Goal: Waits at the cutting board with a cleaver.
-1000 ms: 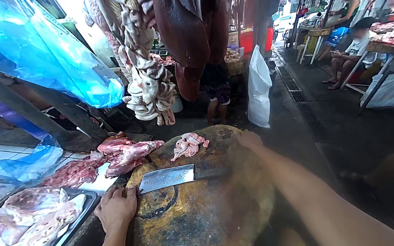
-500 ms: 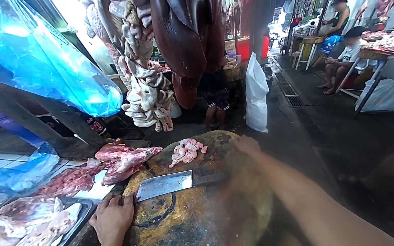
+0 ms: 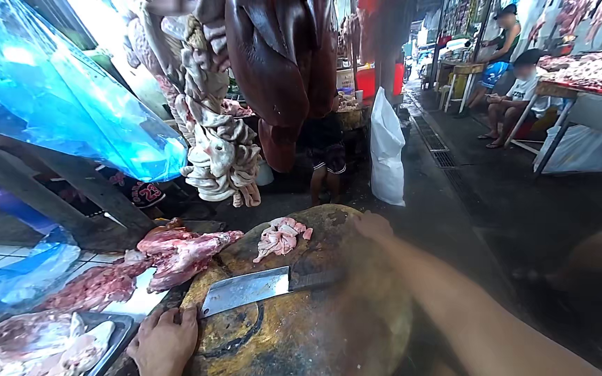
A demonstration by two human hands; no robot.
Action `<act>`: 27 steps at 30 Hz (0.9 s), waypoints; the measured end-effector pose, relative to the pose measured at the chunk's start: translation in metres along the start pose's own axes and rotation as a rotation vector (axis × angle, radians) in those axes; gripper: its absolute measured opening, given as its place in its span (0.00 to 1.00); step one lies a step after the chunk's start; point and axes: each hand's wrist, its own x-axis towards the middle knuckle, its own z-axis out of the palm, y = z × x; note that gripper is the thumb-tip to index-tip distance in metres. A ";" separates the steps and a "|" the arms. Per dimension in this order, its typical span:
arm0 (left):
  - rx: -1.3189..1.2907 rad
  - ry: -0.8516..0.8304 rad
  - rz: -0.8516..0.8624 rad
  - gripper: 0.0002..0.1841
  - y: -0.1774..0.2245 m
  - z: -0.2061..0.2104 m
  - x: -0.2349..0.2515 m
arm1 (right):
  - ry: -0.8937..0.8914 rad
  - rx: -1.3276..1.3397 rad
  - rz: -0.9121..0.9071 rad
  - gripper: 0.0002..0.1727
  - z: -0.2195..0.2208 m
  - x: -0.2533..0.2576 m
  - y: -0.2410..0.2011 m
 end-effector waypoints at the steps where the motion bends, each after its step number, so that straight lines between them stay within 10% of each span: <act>1: -0.001 0.001 -0.003 0.32 0.000 0.000 0.000 | -0.001 0.001 0.000 0.47 0.000 -0.001 0.000; 27: -0.006 0.022 0.005 0.30 0.000 0.000 0.000 | -0.002 0.008 0.010 0.48 -0.001 -0.001 0.000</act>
